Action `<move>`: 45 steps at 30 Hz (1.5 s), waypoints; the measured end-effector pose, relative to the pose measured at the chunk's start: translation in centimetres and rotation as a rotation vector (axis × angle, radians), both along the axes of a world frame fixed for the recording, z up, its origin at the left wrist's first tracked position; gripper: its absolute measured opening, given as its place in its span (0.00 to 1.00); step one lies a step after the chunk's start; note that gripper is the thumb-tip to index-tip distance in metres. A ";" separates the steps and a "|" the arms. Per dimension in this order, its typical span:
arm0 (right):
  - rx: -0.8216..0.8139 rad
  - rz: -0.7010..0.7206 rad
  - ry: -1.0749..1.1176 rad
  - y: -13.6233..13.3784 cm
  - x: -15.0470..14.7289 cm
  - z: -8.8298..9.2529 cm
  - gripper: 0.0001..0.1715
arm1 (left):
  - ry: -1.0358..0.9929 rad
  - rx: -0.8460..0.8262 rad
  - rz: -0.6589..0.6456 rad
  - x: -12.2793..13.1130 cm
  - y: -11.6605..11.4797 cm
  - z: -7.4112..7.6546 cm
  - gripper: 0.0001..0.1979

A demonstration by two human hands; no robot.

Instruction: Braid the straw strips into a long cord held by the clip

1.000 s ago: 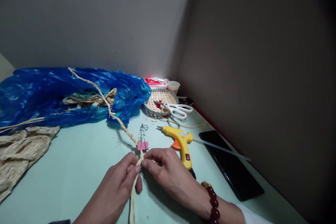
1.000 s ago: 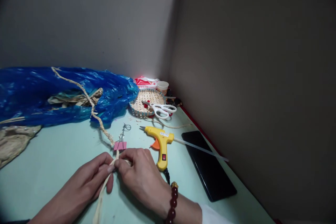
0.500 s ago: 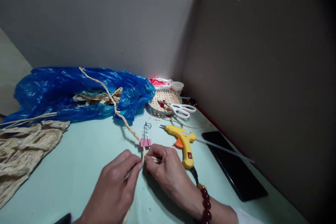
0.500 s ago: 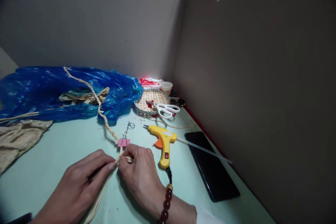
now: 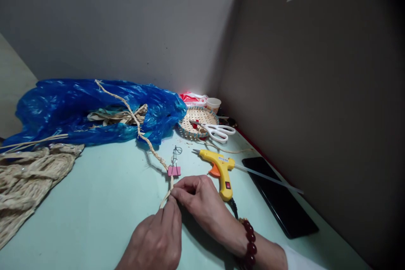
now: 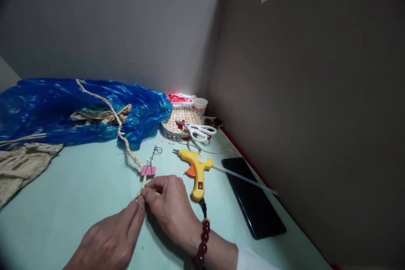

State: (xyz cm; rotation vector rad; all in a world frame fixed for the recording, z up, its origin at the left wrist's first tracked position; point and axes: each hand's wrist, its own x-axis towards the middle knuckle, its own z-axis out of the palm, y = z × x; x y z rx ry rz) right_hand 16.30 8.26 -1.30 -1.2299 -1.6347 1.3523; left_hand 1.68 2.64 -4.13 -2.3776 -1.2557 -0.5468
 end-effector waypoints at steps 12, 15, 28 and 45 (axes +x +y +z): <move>0.098 0.005 -0.077 -0.2 0.4 0.4 0.12 | -1.057 -1.380 0.127 -1.8 5.9 4.5 0.11; 0.095 0.036 -0.085 -0.2 0.5 0.4 0.12 | -1.128 -1.477 0.079 -1.8 6.0 3.5 0.11; 0.252 0.068 -0.392 -0.7 0.7 1.7 0.11 | -0.783 -1.079 0.101 -1.7 5.5 4.4 0.10; 0.598 0.014 -0.546 -1.7 1.2 1.3 0.13 | -0.843 -1.111 0.155 -1.4 6.1 3.8 0.14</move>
